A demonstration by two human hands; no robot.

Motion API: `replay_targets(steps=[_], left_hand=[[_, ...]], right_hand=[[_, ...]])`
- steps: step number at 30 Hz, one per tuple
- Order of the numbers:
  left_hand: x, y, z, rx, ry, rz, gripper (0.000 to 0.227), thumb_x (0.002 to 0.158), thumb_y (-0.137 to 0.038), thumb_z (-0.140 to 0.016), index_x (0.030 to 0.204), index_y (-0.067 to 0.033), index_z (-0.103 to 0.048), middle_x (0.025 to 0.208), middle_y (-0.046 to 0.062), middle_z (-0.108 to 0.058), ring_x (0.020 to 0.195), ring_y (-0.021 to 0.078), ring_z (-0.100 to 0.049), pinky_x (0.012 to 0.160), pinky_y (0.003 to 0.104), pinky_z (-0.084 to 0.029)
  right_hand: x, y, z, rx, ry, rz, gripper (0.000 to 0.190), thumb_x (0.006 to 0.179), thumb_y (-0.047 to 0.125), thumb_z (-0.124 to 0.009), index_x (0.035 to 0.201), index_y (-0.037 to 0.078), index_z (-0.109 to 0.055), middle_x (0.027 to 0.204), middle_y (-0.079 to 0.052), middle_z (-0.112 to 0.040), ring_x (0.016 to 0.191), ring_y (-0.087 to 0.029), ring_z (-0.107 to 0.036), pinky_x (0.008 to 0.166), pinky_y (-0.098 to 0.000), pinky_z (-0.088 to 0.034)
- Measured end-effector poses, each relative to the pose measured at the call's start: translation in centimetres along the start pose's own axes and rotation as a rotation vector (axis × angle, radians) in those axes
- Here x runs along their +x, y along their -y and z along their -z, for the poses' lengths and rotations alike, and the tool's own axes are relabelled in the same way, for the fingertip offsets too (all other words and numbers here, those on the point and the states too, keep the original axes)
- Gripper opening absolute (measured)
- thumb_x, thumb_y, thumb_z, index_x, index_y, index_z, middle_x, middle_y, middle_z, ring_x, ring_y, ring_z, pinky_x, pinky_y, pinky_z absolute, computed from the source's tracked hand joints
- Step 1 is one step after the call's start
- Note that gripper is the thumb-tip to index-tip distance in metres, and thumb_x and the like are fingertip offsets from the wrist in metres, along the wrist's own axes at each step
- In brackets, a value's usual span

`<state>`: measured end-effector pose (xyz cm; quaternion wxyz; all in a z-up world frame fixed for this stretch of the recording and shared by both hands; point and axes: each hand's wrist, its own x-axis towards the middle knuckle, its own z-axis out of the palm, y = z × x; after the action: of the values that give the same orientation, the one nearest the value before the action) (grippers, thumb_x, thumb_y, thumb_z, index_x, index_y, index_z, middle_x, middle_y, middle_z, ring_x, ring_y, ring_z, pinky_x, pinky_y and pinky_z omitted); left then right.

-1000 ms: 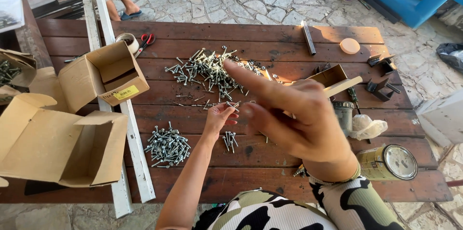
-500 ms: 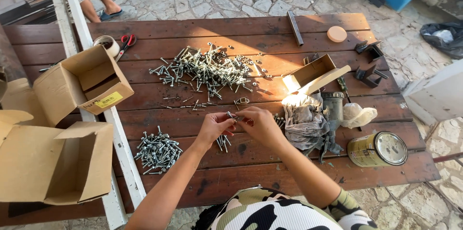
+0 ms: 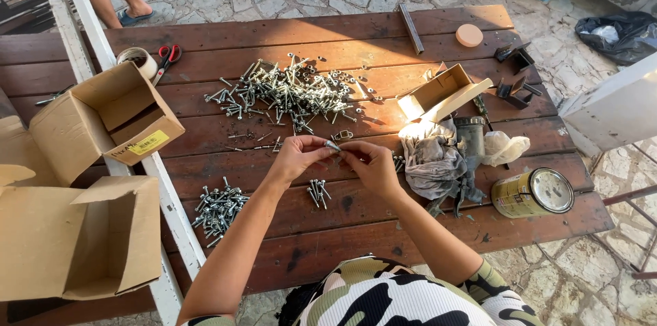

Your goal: Assembling small hardware by threading screws through metal eyelets on a wooden table.

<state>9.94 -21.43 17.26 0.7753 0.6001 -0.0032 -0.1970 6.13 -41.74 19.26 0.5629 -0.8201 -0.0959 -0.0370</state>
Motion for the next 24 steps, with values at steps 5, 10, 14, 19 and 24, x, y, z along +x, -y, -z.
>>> replay_targets(steps=[5, 10, 14, 19, 24], left_hand=[[-1.1, -1.2, 0.4, 0.138, -0.060, -0.217, 0.028, 0.087, -0.010, -0.083, 0.113, -0.0017, -0.077, 0.094, 0.017, -0.079, 0.080, 0.0214, -0.078, 0.061, 0.031, -0.067], [-4.0, -5.2, 0.7, 0.473, -0.094, -0.409, 0.045, 0.087, -0.016, -0.083, 0.126, 0.0010, -0.068, 0.095, 0.017, -0.079, 0.071, 0.0229, -0.076, 0.051, 0.031, -0.064], [-9.0, -17.2, 1.9, 0.697, -0.472, -1.034, 0.076, 0.106, -0.006, -0.070, 0.161, 0.0050, -0.018, 0.103, 0.021, -0.075, 0.082, 0.0226, -0.073, 0.059, 0.028, -0.060], [-6.4, -16.8, 4.1, 1.190, -0.522, -0.750, 0.090, 0.108, -0.031, -0.072, 0.166, -0.0087, -0.007, 0.095, 0.009, -0.078, 0.072, 0.0193, -0.074, 0.056, 0.028, -0.058], [-1.9, -8.0, 8.6, 1.701, -0.014, 0.091, 0.108, 0.076, -0.072, -0.077, 0.156, -0.0098, -0.038, 0.116, 0.023, -0.073, 0.110, 0.0410, -0.072, 0.092, 0.055, -0.058]], right_hand=[[0.4, 0.6, -1.7, 0.441, -0.110, -0.117, 0.019, 0.086, -0.002, -0.080, 0.105, -0.003, -0.078, 0.088, -0.019, -0.079, 0.077, -0.019, -0.075, 0.071, -0.0330, -0.065], [0.1, 0.2, 0.2, 0.554, -0.147, -0.139, 0.019, 0.088, -0.007, -0.076, 0.106, -0.011, -0.073, 0.089, -0.025, -0.076, 0.077, -0.027, -0.076, 0.073, -0.0448, -0.067], [0.2, 0.9, 2.9, 0.557, -0.230, -0.102, 0.018, 0.092, -0.005, -0.073, 0.108, -0.012, -0.072, 0.091, -0.025, -0.075, 0.077, -0.027, -0.075, 0.074, -0.0466, -0.067], [-1.9, 2.4, 5.0, 0.547, -0.244, -0.061, 0.020, 0.091, -0.001, -0.073, 0.109, -0.009, -0.072, 0.090, -0.022, -0.076, 0.066, -0.021, -0.071, 0.064, -0.0388, -0.069], [-3.7, 1.8, 6.9, 0.512, -0.334, -0.072, 0.018, 0.091, -0.005, -0.074, 0.107, -0.013, -0.071, 0.083, -0.024, -0.072, 0.063, -0.023, -0.068, 0.062, -0.0422, -0.067]])
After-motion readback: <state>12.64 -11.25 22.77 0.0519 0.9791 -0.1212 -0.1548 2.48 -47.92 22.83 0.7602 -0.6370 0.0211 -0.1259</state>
